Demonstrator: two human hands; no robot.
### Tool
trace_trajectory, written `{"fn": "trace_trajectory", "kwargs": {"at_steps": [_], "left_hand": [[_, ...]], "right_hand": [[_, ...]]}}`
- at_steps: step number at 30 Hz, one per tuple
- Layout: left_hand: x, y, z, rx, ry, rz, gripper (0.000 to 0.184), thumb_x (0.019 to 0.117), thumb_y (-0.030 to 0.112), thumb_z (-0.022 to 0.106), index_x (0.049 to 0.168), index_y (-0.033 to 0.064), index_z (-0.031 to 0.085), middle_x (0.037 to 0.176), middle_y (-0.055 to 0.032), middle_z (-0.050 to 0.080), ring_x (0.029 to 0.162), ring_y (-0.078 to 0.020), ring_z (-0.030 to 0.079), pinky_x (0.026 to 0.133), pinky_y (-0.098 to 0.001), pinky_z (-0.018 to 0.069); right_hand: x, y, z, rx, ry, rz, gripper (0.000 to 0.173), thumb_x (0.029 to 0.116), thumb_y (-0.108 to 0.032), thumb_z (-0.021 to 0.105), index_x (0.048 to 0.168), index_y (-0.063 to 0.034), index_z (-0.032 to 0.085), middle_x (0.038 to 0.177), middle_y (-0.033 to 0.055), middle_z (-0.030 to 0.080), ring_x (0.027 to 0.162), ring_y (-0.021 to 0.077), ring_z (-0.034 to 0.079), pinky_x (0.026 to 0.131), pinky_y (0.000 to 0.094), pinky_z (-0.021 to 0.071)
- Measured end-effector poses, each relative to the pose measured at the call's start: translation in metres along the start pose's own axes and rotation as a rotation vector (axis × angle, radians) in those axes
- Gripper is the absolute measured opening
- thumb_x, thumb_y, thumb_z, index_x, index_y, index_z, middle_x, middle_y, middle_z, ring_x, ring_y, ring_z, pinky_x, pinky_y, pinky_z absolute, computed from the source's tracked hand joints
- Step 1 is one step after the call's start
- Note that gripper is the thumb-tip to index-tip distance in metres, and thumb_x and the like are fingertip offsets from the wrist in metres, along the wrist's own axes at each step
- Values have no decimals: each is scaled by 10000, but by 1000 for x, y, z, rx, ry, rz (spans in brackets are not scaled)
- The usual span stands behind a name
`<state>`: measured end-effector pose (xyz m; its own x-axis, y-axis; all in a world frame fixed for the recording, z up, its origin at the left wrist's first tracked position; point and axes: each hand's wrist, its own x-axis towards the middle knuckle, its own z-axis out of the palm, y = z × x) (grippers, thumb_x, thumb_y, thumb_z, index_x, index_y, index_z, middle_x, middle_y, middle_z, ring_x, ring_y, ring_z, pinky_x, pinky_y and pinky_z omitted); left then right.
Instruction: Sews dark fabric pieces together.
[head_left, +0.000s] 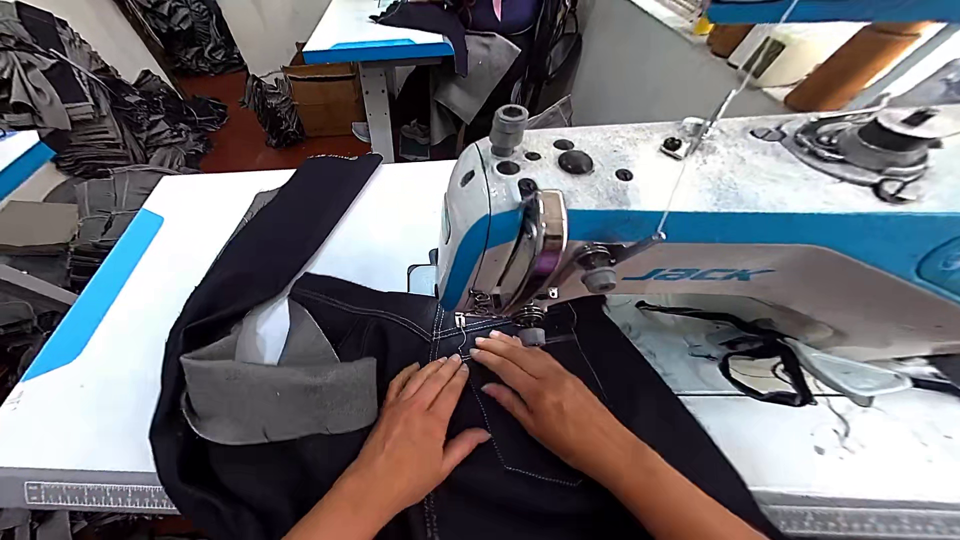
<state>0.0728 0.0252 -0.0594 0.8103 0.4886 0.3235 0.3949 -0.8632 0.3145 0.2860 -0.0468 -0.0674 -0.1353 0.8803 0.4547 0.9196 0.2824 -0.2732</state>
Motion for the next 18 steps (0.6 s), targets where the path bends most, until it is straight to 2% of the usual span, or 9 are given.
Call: {"fn": "trace_trajectory", "kwargs": {"at_steps": [3, 7, 13, 18], "left_hand": [[8, -27, -6, -26, -51, 115, 613, 1035, 556, 452, 1413, 102, 612, 1486, -33, 579, 1402, -171, 514, 1184, -461, 381], [17, -35, -6, 55, -56, 159, 607, 1048, 535, 421, 1424, 93, 598, 1504, -42, 561, 1420, -179, 496, 1189, -445, 373], [23, -35, -3, 76, -21, 119, 600, 1044, 537, 427, 1408, 97, 612, 1485, -43, 578, 1413, -185, 503, 1179, -437, 381], [29, -45, -9, 62, -43, 141, 595, 1033, 531, 446, 1410, 100, 613, 1476, -44, 583, 1401, -188, 512, 1177, -429, 377]], "right_hand": [[-6, -17, 9, -77, 13, 111, 442, 1072, -332, 453, 1362, -64, 650, 1401, 96, 643, 1376, 250, 553, 1169, 441, 425], [0, -15, 10, -86, 53, 194, 463, 1057, -360, 459, 1321, -38, 662, 1410, 127, 630, 1366, 269, 563, 1146, 425, 444], [10, -3, 10, -99, 71, 185, 454, 1036, -377, 478, 1290, -66, 690, 1284, 111, 699, 1279, 266, 628, 1085, 402, 492], [15, -6, 15, -131, 77, 211, 450, 1032, -366, 479, 1267, -52, 702, 1191, 137, 724, 1189, 299, 674, 1058, 434, 508]]}}
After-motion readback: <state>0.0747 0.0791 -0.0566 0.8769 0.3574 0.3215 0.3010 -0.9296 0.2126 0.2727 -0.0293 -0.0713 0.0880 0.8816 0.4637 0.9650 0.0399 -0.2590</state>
